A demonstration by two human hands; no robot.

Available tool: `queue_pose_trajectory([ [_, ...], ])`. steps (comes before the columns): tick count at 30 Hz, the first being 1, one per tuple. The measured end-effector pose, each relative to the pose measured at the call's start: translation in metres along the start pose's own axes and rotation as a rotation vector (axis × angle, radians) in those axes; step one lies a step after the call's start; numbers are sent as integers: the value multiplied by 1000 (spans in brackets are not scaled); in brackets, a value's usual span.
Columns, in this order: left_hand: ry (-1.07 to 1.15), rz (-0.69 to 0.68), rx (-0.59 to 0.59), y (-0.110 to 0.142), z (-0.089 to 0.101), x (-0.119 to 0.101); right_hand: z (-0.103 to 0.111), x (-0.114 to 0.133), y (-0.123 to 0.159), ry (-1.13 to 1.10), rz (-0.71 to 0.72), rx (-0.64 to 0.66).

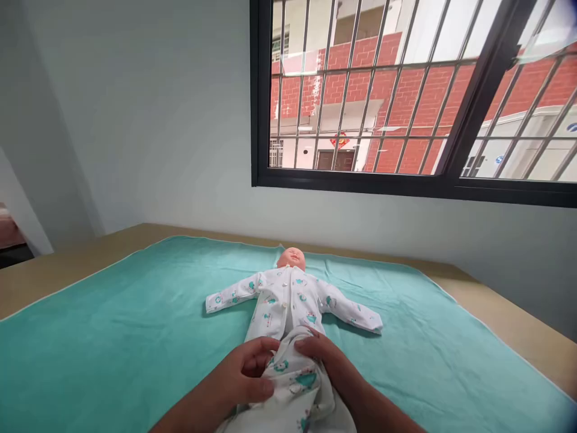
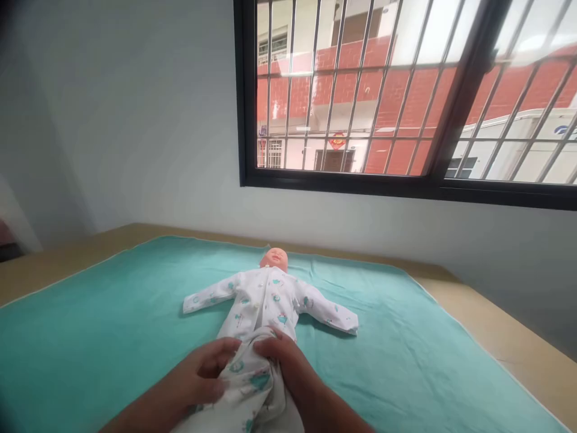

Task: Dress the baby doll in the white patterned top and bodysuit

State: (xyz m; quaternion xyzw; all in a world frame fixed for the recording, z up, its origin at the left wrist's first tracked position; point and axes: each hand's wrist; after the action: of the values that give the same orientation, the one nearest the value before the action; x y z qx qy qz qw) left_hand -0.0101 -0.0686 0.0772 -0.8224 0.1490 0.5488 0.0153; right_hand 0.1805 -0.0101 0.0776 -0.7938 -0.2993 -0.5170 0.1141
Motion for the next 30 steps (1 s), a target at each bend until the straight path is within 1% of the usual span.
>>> queue_pose_trajectory([
  [2, -5, 16, 54, 6, -7, -8, -3, 1, 4, -13, 8, 48],
  [3, 8, 20, 58, 7, -9, -11, -5, 2, 6, 5, 8, 69],
  [5, 38, 8, 15, 9, -10, -14, -7, 6, 11, 85, -29, 92],
  [8, 46, -57, -83, 10, -6, -13, -7, 12, 16, 290, -143, 116],
  [10, 55, -96, -115, 10, -5, -10, -4, 14, 18, 414, -221, 166],
  [11, 69, -100, -120, 11, -6, -9, -3, 14, 19, 438, -247, 193],
  [13, 105, -66, -122, 12, -10, -6, 0, 13, 20, 375, -270, 238],
  [15, 131, -29, -143, 13, -16, -5, -1, 11, 22, 217, -247, 250],
  [16, 126, -26, -168, 13, -18, -5, -2, 10, 23, 128, -226, 239],
  [18, 59, -45, -204, 12, -21, -5, -6, 6, 24, -26, -176, 161],
  [20, -54, -94, -200, 8, -21, -5, -9, 1, 23, -128, -143, 25],
  [22, -141, -125, -207, 7, -18, -5, -11, -4, 20, -151, -124, -108],
  [23, -176, -146, -262, 8, -16, -5, -11, -6, 18, -142, -110, -154],
  [24, -217, -179, -358, 11, -15, -4, -11, -8, 16, -126, -92, -183],
  [26, -333, -252, -584, 24, -12, -1, -10, -10, 14, -100, -74, -186],
  [27, -375, -266, -657, 34, -12, 2, -10, -10, 14, -87, -83, -167],
  [28, -398, -251, -680, 46, -13, 6, -10, -9, 14, -72, -105, -144],
  [29, -361, -165, -627, 59, -15, 12, -11, -8, 15, -49, -133, -115],
  [30, -273, -55, -538, 73, -19, 18, -12, -7, 16, -15, -157, -81],
])
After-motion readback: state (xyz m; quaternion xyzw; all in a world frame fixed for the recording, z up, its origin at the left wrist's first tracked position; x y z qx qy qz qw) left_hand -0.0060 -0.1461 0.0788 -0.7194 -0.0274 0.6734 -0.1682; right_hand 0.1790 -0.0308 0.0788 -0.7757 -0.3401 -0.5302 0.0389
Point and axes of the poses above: each hand's wrist, its own y-axis away from the middle knuckle, its own z-axis out of the back of the hand, x = y × z, and after that the axes turned 11 degrees about -x, right-handed
